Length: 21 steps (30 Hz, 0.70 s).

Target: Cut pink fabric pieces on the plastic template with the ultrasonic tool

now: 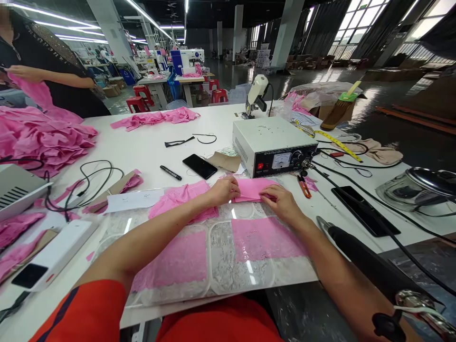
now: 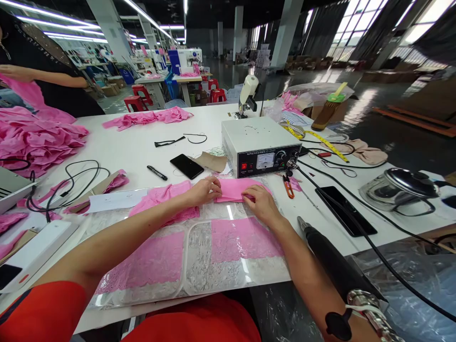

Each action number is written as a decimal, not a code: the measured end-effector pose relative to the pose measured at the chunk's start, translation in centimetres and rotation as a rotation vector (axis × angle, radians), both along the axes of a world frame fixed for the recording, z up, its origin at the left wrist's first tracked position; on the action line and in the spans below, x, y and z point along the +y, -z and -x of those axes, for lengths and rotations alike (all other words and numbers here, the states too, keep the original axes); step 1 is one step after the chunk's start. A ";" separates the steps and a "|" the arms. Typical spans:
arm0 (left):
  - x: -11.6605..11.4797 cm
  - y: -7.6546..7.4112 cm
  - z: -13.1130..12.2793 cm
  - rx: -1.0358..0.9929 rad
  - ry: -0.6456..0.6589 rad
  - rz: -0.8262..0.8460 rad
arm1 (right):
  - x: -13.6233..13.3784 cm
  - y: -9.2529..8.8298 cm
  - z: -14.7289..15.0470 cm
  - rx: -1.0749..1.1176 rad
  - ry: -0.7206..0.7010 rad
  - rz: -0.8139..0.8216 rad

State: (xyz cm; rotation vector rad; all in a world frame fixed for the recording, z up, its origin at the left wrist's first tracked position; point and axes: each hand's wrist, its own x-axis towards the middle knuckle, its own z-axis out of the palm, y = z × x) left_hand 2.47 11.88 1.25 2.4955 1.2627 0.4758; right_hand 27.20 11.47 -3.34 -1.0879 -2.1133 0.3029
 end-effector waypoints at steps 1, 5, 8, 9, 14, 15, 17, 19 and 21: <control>0.1 0.0 0.0 -0.007 0.000 0.003 | 0.0 -0.1 0.0 0.001 -0.001 -0.008; 0.4 -0.2 0.0 -0.028 -0.004 0.005 | -0.4 -0.6 0.2 0.003 0.004 -0.062; 0.7 -0.7 0.0 -0.042 -0.021 -0.009 | -0.8 -1.1 0.5 -0.018 0.015 -0.113; 0.8 -1.0 0.0 -0.047 -0.027 -0.015 | -0.8 -1.2 0.6 -0.032 0.022 -0.127; 1.1 -3.4 -0.1 -0.084 -0.030 -0.047 | -0.6 -1.3 0.7 -0.095 0.117 -0.179; 0.9 -3.8 -0.1 -0.092 -0.023 -0.051 | -0.6 -1.4 0.5 -0.101 0.139 -0.188; -0.1 -4.3 -0.2 -0.107 0.004 -0.053 | -1.0 -1.5 -0.1 -0.113 0.167 -0.203; -1.8 -4.2 -0.4 -0.119 0.047 -0.040 | -2.1 -1.7 -1.0 -0.127 0.171 -0.210; -4.0 -3.7 -0.6 -0.125 0.102 -0.008 | -3.9 -1.6 -1.9 -0.151 0.156 -0.216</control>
